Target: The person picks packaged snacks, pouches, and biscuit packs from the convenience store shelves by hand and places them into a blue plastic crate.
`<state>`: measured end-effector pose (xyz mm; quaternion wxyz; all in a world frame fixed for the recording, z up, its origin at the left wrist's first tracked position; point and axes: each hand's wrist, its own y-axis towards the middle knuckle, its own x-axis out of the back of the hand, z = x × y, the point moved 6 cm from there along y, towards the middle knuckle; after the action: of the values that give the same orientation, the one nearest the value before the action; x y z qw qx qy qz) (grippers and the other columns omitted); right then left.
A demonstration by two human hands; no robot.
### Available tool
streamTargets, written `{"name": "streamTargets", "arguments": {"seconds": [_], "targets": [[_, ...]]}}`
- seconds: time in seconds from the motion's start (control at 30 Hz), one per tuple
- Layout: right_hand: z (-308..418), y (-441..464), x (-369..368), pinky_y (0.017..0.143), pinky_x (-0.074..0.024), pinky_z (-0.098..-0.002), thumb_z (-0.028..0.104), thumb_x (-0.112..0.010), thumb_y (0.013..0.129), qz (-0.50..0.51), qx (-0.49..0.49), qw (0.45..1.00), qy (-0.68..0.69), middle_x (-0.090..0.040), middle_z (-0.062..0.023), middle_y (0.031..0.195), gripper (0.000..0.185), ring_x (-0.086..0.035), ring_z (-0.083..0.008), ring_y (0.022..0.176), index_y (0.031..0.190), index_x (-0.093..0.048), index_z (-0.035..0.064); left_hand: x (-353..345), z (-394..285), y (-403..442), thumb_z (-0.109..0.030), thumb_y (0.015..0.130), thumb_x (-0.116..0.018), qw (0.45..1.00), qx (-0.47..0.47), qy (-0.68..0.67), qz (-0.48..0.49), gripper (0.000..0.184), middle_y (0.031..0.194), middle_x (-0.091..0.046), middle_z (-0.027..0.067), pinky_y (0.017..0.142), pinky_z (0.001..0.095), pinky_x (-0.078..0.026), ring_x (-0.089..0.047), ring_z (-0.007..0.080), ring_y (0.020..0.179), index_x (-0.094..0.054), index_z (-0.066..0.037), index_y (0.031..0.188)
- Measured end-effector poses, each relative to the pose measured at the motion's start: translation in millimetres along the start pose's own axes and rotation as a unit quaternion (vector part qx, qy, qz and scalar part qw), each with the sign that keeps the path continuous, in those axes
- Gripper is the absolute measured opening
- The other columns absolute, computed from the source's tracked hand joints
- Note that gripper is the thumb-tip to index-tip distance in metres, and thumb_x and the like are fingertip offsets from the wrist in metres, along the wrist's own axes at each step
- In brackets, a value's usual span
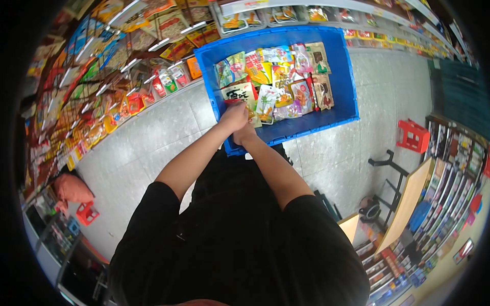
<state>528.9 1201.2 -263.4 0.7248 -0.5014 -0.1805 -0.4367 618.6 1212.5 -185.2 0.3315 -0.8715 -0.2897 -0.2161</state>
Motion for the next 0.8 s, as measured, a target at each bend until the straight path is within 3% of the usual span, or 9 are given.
{"name": "streamTargets", "arguments": {"seconds": [0.07,0.17,0.2,0.33,0.43,0.53,0.6,0.73,0.8], "targets": [[-0.6,3.8,3.0,0.102,-0.0478,-0.0435,0.022,-0.056,0.088,0.027,0.025,0.999,0.001,-0.057,-0.0186,0.137,0.044,-0.055,-0.0336,0.126,0.13,-0.059,0.0095,-11.9,3.4,10.0,-0.019,0.093,-0.048,0.976,0.083,0.066,0.188,0.042,0.129,-0.054,0.0322,0.106,0.0468,-0.042,-0.054,0.042,0.123,-0.055,0.007,0.126],[-8.4,9.0,-4.9,0.101,-0.0482,-0.0443,0.025,-0.055,0.089,0.059,0.055,0.997,0.005,-0.059,-0.0173,0.134,0.042,-0.056,-0.0323,0.124,0.127,-0.061,0.0111,-24.4,6.2,15.7,-0.027,0.092,-0.055,0.954,0.086,0.219,0.188,0.05,0.146,-0.044,0.0257,0.109,0.0532,-0.039,-0.04,0.0478,0.135,-0.055,0.003,0.132],[-16.0,13.2,-12.3,0.101,-0.048,-0.0445,0.026,-0.054,0.089,0.062,0.057,0.996,0.009,-0.061,-0.0171,0.132,0.041,-0.057,-0.0325,0.122,0.126,-0.062,0.0113,-39.9,22.8,24.1,-0.028,0.094,-0.052,0.946,0.154,0.201,0.201,0.063,0.157,-0.03,0.0231,0.114,0.0573,-0.03,-0.027,0.0504,0.142,-0.038,0.002,0.147],[-26.6,3.0,-18.7,0.101,-0.0473,-0.0453,0.03,-0.052,0.091,0.076,0.065,0.995,0.019,-0.064,-0.0167,0.126,0.039,-0.06,-0.0332,0.117,0.123,-0.063,0.012,-105.4,79.3,58.2,-0.027,0.095,-0.047,0.93,0.145,0.26,0.218,0.066,0.162,-0.015,0.0234,0.115,0.0551,-0.03,-0.022,0.0487,0.145,-0.025,-0.001,0.153],[-4.3,-35.6,39.7,0.096,-0.051,-0.0465,0.033,-0.051,0.091,0.099,-0.005,0.994,0.033,-0.068,-0.016,0.12,0.039,-0.065,-0.0332,0.11,0.119,-0.065,0.01,-68.1,39.8,37.4,-0.03,0.096,-0.048,0.937,0.213,0.199,0.194,0.066,0.163,-0.013,0.0229,0.115,0.0542,-0.031,-0.019,0.0485,0.147,-0.027,-0.006,0.154],[6.3,-58.0,66.1,0.093,-0.0527,-0.0451,0.033,-0.054,0.09,0.088,-0.036,0.995,0.017,-0.069,-0.0155,0.118,0.041,-0.067,-0.0317,0.107,0.124,-0.064,0.0124,-67.2,38.4,34.4,-0.043,0.091,-0.06,0.938,0.2,0.209,0.192,0.079,0.162,-0.012,0.0244,0.117,0.0517,-0.029,-0.018,0.0514,0.146,-0.027,-0.009,0.154],[14.8,-78.6,85.2,0.094,-0.0504,-0.0451,0.032,-0.055,0.091,0.091,-0.031,0.995,-0.001,-0.069,-0.0144,0.114,0.038,-0.066,-0.0307,0.107,0.119,-0.065,0.01,-61.0,28.4,23.5,-0.038,0.092,-0.06,0.939,0.173,0.226,0.193,0.074,0.163,-0.011,0.0244,0.116,0.053,-0.029,-0.018,0.0499,0.146,-0.029,-0.01,0.153],[7.1,-151.6,111.3,0.098,-0.0461,-0.0456,0.027,-0.062,0.088,-0.136,0.082,0.987,-0.021,-0.066,-0.0143,0.115,0.032,-0.061,-0.0319,0.112,0.113,-0.065,0.0067,-54.3,6.4,-2.3,-0.03,0.092,-0.061,0.959,0.137,0.234,0.079,0.065,0.161,-0.013,0.0268,0.114,0.0549,-0.03,-0.02,0.0492,0.146,-0.038,-0.01,0.149],[-10.7,-201.2,129.3,0.102,-0.0424,-0.0463,0.019,-0.068,0.082,-0.33,0.124,0.935,0.034,-0.061,-0.014,0.118,0.031,-0.054,-0.0328,0.119,0.109,-0.062,0.005,-53.6,-19.6,-15.3,-0.029,0.091,-0.061,0.956,0.118,0.269,0.029,0.061,0.16,-0.015,0.0281,0.114,0.0551,-0.031,-0.021,0.0489,0.146,-0.042,-0.01,0.147]]}}
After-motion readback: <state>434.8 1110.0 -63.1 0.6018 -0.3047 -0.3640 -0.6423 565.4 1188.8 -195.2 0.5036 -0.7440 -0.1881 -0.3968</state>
